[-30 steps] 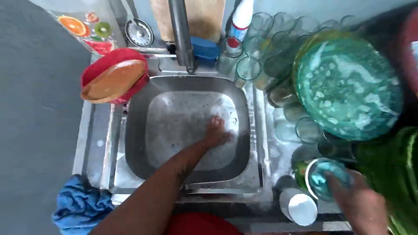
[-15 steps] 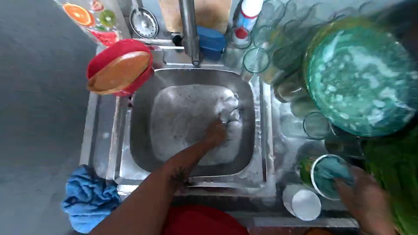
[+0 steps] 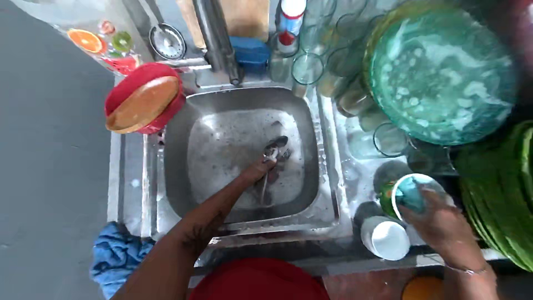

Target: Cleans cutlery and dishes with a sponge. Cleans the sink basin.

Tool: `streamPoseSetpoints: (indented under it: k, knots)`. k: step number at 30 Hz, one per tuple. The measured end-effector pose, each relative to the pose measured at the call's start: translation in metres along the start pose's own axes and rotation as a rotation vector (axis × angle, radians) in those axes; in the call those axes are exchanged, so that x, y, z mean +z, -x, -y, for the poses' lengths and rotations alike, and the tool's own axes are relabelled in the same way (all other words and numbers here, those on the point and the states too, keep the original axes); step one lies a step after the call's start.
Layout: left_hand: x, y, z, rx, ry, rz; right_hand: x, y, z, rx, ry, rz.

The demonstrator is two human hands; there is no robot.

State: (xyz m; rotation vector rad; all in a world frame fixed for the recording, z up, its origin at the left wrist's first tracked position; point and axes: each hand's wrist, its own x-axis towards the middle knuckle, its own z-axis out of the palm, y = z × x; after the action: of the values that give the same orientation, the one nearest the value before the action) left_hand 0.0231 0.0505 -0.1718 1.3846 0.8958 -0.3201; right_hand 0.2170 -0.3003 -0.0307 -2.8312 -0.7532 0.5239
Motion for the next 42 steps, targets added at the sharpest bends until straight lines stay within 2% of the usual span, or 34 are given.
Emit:
streamPoseSetpoints:
  k: [3,6,10,12,13,15,17,20,22,26,28,31,37,39,42]
  knots:
    - [-0.003,0.002,0.001,-0.097,0.146,-0.001,0.005,0.000,0.000,-0.036,-0.009,-0.015]
    - [-0.012,0.006,0.001,-0.114,0.216,0.045,-0.002,0.005,0.007,-0.037,0.050,-0.086]
    - [-0.013,0.024,-0.017,-0.049,0.308,0.108,-0.024,0.013,0.060,-0.143,-0.089,-0.292]
    - [-0.007,0.036,-0.034,-0.014,0.336,0.175,-0.020,0.007,0.097,-0.233,-0.265,-0.191]
    - [-0.002,0.043,-0.045,-0.006,0.342,0.197,-0.015,0.001,0.115,-0.251,-0.352,-0.077]
    - [0.008,0.060,-0.065,0.040,0.318,0.249,0.001,-0.015,0.150,-0.243,-0.527,0.149]
    - [0.014,0.071,-0.077,0.133,0.332,0.278,0.015,-0.027,0.176,-0.177,-0.712,0.290]
    - [0.016,0.079,-0.092,0.248,0.409,0.128,0.038,-0.033,0.198,-0.056,-1.011,0.459]
    - [0.008,0.073,-0.097,0.328,0.486,0.085,0.056,-0.033,0.203,-0.063,-1.086,0.568]
    - [-0.005,0.067,-0.100,0.428,0.689,0.154,0.066,-0.024,0.216,-0.134,-1.081,0.598]
    - [-0.006,0.072,-0.102,0.423,0.760,0.179,0.069,-0.023,0.218,-0.100,-1.140,0.604]
    - [-0.011,0.078,-0.103,0.440,0.728,0.199,0.069,-0.019,0.213,-0.033,-1.248,0.618]
    - [-0.020,0.088,-0.113,0.457,0.777,0.088,0.068,-0.015,0.198,-0.007,-1.187,0.595]
    - [-0.024,0.090,-0.117,0.493,0.730,0.026,0.070,-0.015,0.191,-0.038,-0.982,0.586]
    - [-0.037,0.091,-0.118,0.529,0.579,-0.057,0.077,-0.019,0.171,-0.188,-0.569,0.509]
